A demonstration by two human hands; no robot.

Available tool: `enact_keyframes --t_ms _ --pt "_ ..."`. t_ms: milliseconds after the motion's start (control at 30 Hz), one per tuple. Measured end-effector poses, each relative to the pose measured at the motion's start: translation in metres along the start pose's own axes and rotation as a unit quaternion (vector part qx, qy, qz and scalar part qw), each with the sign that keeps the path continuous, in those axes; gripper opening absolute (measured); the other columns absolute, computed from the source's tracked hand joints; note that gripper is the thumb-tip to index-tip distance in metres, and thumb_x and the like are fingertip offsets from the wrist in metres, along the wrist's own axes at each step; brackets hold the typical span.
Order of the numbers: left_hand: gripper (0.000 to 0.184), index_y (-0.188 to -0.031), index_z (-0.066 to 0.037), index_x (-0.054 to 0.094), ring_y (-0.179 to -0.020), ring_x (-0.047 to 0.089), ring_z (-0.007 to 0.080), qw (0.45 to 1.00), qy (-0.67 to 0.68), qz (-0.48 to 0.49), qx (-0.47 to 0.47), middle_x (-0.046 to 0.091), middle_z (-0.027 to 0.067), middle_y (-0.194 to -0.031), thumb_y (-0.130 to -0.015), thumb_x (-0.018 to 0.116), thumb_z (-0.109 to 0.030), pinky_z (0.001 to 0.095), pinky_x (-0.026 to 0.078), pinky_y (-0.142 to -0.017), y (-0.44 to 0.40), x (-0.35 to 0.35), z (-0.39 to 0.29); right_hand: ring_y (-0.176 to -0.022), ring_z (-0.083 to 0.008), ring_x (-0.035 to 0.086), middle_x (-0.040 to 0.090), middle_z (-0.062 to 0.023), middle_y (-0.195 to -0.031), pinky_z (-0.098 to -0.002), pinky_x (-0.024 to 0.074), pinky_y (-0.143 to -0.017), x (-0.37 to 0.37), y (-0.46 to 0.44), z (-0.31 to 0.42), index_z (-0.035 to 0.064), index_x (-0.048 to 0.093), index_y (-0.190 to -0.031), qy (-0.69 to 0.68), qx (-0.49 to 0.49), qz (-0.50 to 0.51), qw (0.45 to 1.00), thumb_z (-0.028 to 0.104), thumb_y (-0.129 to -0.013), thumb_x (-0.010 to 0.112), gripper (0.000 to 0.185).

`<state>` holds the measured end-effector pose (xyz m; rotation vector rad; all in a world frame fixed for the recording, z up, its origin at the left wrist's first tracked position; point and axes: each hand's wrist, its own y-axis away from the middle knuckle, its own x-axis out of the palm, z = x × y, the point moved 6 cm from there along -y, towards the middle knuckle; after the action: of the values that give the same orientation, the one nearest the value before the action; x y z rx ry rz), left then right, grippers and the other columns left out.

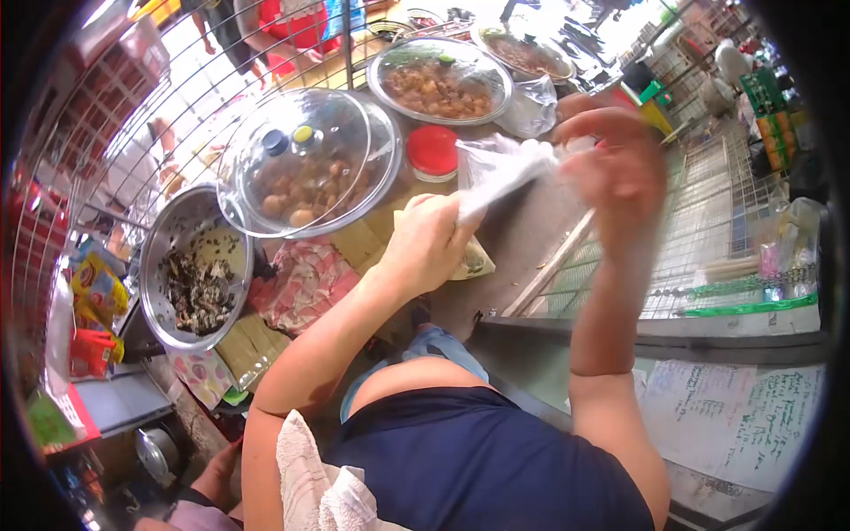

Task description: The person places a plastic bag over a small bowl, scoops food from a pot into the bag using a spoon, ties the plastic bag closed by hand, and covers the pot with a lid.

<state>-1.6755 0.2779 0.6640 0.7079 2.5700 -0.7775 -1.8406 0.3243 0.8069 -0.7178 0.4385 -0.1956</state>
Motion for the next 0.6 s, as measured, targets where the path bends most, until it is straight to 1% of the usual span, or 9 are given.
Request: enact_keyframes --t_ms 33,100,167,233,267,333,433,533,600 --pt "0.017 -0.092 -0.003 0.061 -0.087 0.063 0.0425 0.999 0.009 0.004 -0.042 0.065 0.0204 -0.082 -0.094 0.058 -0.020 0.0506 0.049 -0.077 0.003 -0.005 0.003 -0.090 -0.0172 0.064 0.066 -0.0131 -0.114 -0.0282 0.0523 -0.076 -0.002 -0.003 0.026 0.0020 0.061 -0.110 0.066 -0.095 -0.006 0.993 -0.007 -0.081 0.067 0.031" --pt "0.019 -0.095 -0.003 0.063 -0.089 0.065 0.0412 0.994 -0.004 0.081 -0.071 0.067 0.0204 -0.085 -0.093 0.060 -0.022 0.0499 0.051 -0.079 0.001 0.000 0.010 -0.091 -0.0252 0.067 0.065 -0.0156 -0.119 -0.0340 0.0547 -0.079 0.029 0.001 0.076 0.0025 0.062 -0.114 0.058 -0.244 0.165 0.954 0.001 -0.078 0.072 0.038" --pt "0.024 -0.101 -0.002 0.065 -0.091 0.067 0.0404 0.980 0.152 0.071 -0.111 0.069 0.0210 -0.089 -0.092 0.062 -0.024 0.0496 0.052 -0.082 0.022 -0.031 -0.016 -0.093 -0.0332 0.070 0.065 -0.0181 -0.124 -0.0398 0.0570 -0.082 0.089 0.019 0.090 0.0031 0.062 -0.118 0.095 -0.213 0.406 0.884 0.010 -0.074 0.077 0.047" --pt "0.026 -0.104 0.000 0.066 -0.089 0.066 0.0405 0.992 0.123 0.016 -0.002 0.069 0.0220 -0.090 -0.090 0.065 -0.023 0.0464 0.052 -0.082 0.033 -0.045 -0.032 -0.111 -0.0385 0.064 0.061 -0.0172 -0.134 -0.0436 0.0533 -0.094 0.127 0.039 0.061 0.0066 0.058 -0.133 0.267 -0.091 0.484 0.828 0.016 -0.071 0.082 0.067" --pt "0.026 -0.103 0.001 0.065 -0.086 0.064 0.0409 0.992 -0.067 0.027 0.103 0.067 0.0223 -0.089 -0.090 0.066 -0.021 0.0434 0.052 -0.080 0.041 -0.033 -0.018 -0.106 -0.0361 0.066 0.062 -0.0176 -0.131 -0.0431 0.0540 -0.087 0.132 0.037 0.050 0.0067 0.057 -0.135 0.305 -0.112 0.463 0.824 0.016 -0.072 0.082 0.068" --pt "0.029 -0.104 0.001 0.064 -0.092 0.062 0.0425 0.995 -0.029 0.093 0.012 0.066 0.0221 -0.088 -0.094 0.063 -0.026 0.0456 0.051 -0.084 0.046 -0.046 -0.023 -0.095 -0.0366 0.068 0.066 -0.0194 -0.119 -0.0433 0.0533 -0.079 0.127 0.032 0.038 0.0037 0.055 -0.136 0.292 -0.043 0.507 0.810 0.013 -0.074 0.079 0.067" --pt "0.030 -0.093 -0.002 0.062 -0.090 0.062 0.0399 0.993 -0.060 0.101 0.021 0.065 0.0170 -0.083 -0.096 0.062 -0.031 0.0467 0.047 -0.086 0.064 -0.063 -0.021 -0.084 -0.0369 0.068 0.069 -0.0186 -0.099 -0.0448 0.0515 -0.069 0.121 0.038 0.043 0.0024 0.061 -0.124 0.204 -0.088 0.431 0.874 0.008 -0.078 0.075 0.048" --pt "0.028 -0.087 -0.004 0.060 -0.086 0.063 0.0362 0.991 -0.103 0.082 0.011 0.064 0.0137 -0.080 -0.093 0.066 -0.031 0.0448 0.047 -0.083 0.079 -0.083 -0.016 -0.080 -0.0368 0.068 0.069 -0.0182 -0.092 -0.0439 0.0513 -0.069 0.110 0.041 0.030 0.0014 0.065 -0.110 0.182 -0.034 0.442 0.878 0.006 -0.083 0.071 0.028" --pt "0.027 -0.086 -0.005 0.060 -0.085 0.063 0.0363 0.983 -0.151 0.103 0.002 0.064 0.0140 -0.081 -0.091 0.068 -0.030 0.0447 0.048 -0.081 0.081 -0.095 -0.023 -0.084 -0.0357 0.067 0.069 -0.0164 -0.089 -0.0436 0.0507 -0.072 0.116 0.043 0.029 0.0008 0.067 -0.095 0.165 -0.060 0.416 0.892 0.005 -0.086 0.069 0.010"
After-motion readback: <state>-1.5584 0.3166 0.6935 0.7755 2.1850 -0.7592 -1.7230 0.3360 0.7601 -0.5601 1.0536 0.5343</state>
